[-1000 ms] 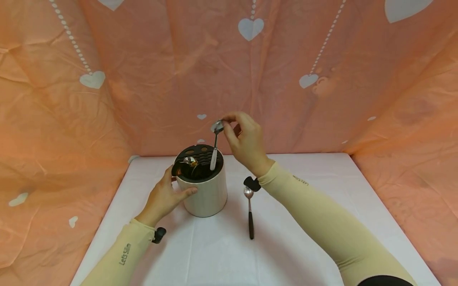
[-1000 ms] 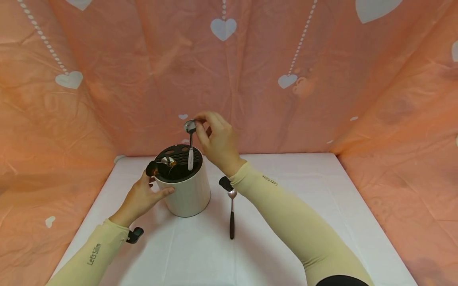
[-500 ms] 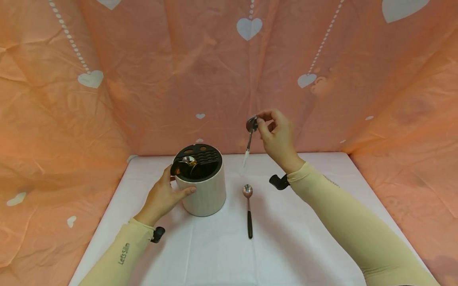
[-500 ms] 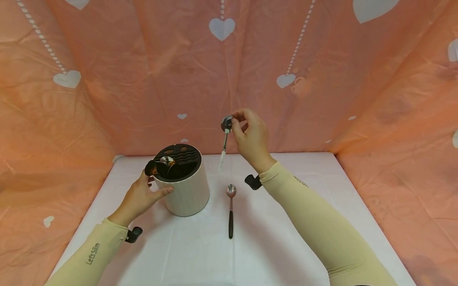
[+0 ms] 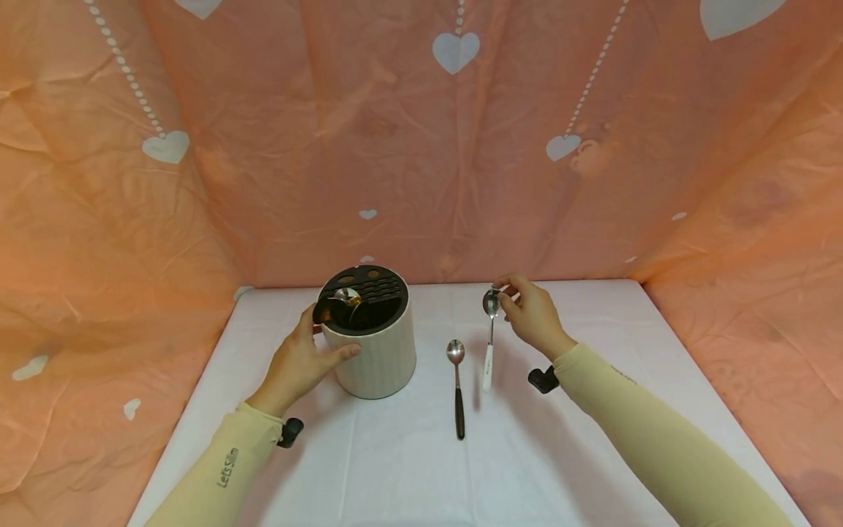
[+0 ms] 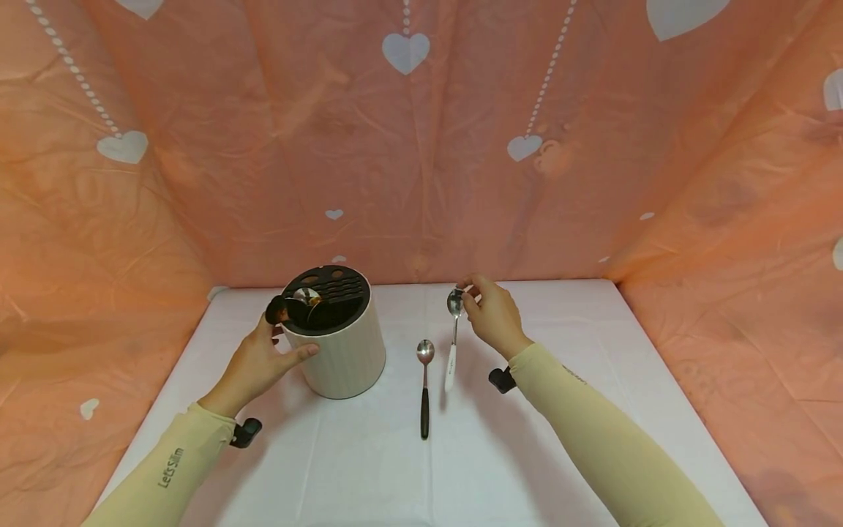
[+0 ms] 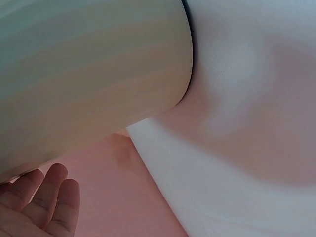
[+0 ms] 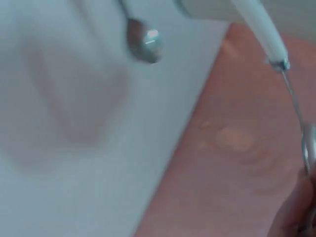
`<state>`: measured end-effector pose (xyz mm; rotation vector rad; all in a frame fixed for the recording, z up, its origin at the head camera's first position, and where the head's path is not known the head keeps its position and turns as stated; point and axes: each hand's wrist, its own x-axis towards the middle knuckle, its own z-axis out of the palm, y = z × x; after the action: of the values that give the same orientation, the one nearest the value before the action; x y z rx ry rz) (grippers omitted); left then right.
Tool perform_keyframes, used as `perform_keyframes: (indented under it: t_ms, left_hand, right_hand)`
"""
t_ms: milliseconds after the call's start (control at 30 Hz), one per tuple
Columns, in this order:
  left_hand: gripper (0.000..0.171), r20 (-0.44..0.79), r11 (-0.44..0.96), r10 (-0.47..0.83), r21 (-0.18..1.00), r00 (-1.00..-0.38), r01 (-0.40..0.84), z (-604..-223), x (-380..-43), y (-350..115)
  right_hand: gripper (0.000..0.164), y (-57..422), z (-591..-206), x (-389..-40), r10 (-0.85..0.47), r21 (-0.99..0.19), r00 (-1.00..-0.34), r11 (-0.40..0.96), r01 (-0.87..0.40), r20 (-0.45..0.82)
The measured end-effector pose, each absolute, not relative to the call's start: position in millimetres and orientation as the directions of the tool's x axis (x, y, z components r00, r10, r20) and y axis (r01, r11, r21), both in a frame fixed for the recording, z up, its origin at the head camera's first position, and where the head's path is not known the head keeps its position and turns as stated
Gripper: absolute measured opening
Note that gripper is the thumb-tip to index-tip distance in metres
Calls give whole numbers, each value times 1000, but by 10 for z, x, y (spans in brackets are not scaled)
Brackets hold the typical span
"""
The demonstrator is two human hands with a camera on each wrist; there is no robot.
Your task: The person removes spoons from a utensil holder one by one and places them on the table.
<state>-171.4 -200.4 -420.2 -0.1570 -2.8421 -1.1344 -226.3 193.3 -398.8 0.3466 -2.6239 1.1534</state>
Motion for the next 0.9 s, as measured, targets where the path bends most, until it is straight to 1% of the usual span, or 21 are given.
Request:
perform_keyframes:
  t_ms: [100,200,467,633,800,900]
  left_hand:
    - [113,100,721,64,683,-993,115,-4200,-1711,-2009]
    - [113,102,722,64,682,-993,117,-4202,-1709,-2014]
    - [112,120,724,72,676,-990,135,-4211,-1721,-2016]
    - [113,112,724,68,678,-991,127,-4206,-1718,-2019]
    - [113,108,725,65,678,-992,122,-4206,-1718,-2018]
    - [112,114,724,70,678,-991,129,-4210,-1726,-2010]
  right_hand:
    - [17,2023,-4146,-2283,-133,-686,-964,680,-257,229]
    - [16,2086,-4283,-2303,-155,-682,-973,694,-229,169]
    - [17,2151,-4520,-2346,-214,-681,-974,702,-209,79]
    - [19,2143,-4606,-2370,-245,-685,-969,698,-206,42]
    - [22,2111,-4695,-2422,-268,-673,-963,716,-183,-22]
    - [21,2098,-4742,-2456,-273,-662,-961,728,-178,-42]
